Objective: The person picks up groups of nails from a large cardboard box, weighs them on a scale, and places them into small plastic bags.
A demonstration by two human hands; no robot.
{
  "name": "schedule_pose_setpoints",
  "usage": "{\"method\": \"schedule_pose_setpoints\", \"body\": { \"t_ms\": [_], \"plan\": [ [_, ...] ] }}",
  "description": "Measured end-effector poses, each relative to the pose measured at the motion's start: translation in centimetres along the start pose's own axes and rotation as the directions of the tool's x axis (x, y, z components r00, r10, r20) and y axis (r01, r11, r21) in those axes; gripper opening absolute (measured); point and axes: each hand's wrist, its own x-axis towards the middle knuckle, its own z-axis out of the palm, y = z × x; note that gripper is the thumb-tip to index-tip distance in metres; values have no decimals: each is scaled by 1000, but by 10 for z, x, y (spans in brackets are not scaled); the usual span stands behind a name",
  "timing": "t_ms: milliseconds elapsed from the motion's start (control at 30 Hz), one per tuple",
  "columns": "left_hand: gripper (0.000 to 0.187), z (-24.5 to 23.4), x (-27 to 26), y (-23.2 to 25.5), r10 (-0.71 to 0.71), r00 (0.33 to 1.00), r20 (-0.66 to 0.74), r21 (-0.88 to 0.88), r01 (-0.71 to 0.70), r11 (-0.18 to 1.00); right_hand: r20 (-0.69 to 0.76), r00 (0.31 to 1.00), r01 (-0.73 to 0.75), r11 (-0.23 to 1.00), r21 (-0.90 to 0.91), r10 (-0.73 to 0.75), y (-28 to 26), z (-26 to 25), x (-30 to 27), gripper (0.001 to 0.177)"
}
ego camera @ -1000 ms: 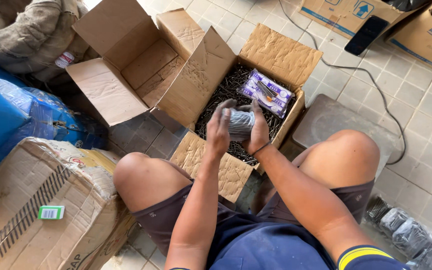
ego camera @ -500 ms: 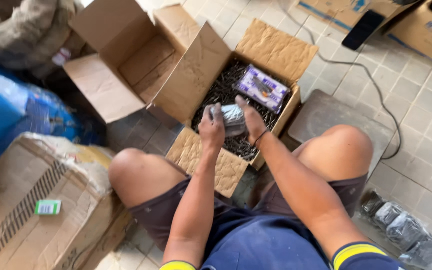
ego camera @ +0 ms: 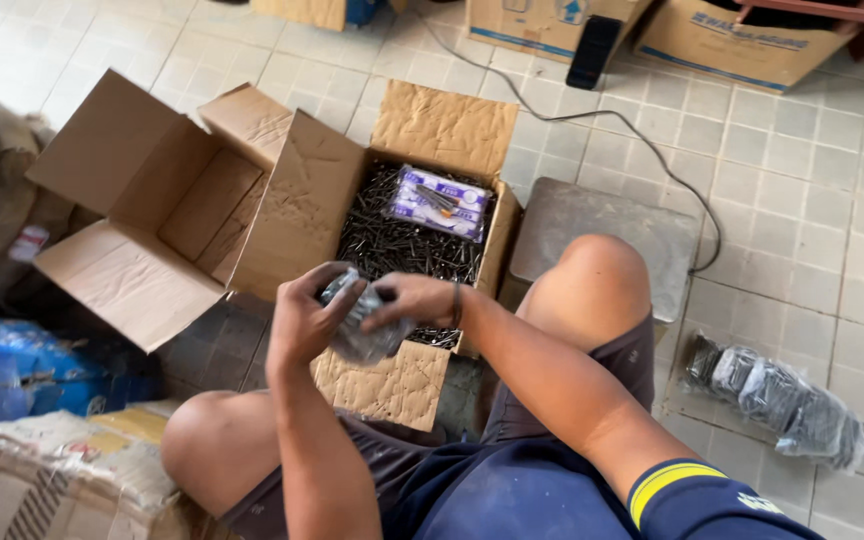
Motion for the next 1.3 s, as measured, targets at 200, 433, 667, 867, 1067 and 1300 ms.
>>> {"method": "schedule_pose_setpoints", "body": {
  "t_ms": [200,433,667,867,1067,1300],
  "plan": [
    [17,8,21,37,-58,878,-475,-446,-183,876,-166,937,324,943,81,-308,-49,66,-22,53],
    [27,65,-23,158,-290,957,3,-909,124,398,-450,795,510,850,130,-407,-97,54,-63,64],
    [40,157,-35,160,-45,995,93,-733,99,673,-726,610,306,939,-154,-318,-116,45,-174,58],
    [46,215,-41,196,-38,976,216,-528,149,836,-849,427,381,914,-141,-310,-77,-7,-240,62],
    [73,294,-57,189,-144,872,467,-549,414,726,-972,214,600,798,55,-93,-20,-48,-278,65],
    [36,377,-92,132,-300,652,697,-486,736,472,-999,50,330,944,11,-6,39,-45,-345,77]
  ]
}}
